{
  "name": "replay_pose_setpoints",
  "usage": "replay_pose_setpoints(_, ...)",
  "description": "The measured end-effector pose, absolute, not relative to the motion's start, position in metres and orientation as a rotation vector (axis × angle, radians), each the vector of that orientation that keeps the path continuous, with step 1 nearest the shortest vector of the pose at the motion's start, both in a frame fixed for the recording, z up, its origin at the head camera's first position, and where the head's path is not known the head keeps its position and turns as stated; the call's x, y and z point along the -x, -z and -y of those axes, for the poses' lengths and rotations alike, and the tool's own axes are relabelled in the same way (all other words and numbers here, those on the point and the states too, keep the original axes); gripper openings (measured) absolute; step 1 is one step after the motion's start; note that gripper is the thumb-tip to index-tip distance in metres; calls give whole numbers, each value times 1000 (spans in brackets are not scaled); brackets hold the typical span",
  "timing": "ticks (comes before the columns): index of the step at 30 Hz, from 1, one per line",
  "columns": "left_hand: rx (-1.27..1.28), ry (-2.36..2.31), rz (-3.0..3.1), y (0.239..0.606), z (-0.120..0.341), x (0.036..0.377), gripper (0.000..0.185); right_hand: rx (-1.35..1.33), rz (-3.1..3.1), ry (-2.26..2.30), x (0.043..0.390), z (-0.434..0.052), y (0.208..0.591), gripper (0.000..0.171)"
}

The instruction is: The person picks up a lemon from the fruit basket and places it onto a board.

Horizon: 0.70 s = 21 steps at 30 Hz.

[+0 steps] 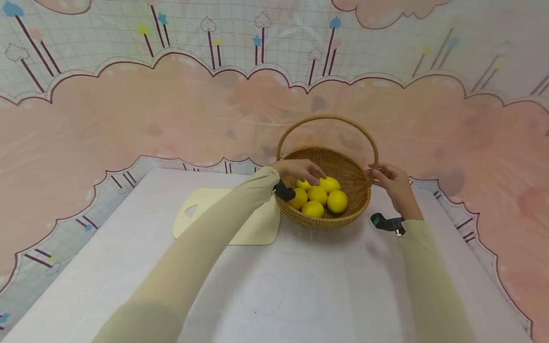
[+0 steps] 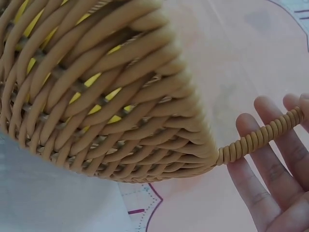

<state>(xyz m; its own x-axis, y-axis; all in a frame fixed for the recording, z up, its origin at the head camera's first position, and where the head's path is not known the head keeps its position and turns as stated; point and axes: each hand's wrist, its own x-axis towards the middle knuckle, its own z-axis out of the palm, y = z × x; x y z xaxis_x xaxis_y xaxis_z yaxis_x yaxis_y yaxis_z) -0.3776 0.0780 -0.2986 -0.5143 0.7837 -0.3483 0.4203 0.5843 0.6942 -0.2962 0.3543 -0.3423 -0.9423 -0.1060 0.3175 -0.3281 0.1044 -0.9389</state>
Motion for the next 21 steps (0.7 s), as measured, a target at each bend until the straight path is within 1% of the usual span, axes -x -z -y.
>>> replay_pose_setpoints(9,-942,-437,-2136,303,-100,378,47,-427,2181,-1961,296,-356,343,18)
replay_pose_setpoints(14,-909,-342,-2137,309,-104,377,46,-381,2205,-1921,298,-355,344,18)
replay_pose_setpoints(21,-941,-210,-2124,315,-104,373,47,-340,2217,-1922,300,-358,347,16)
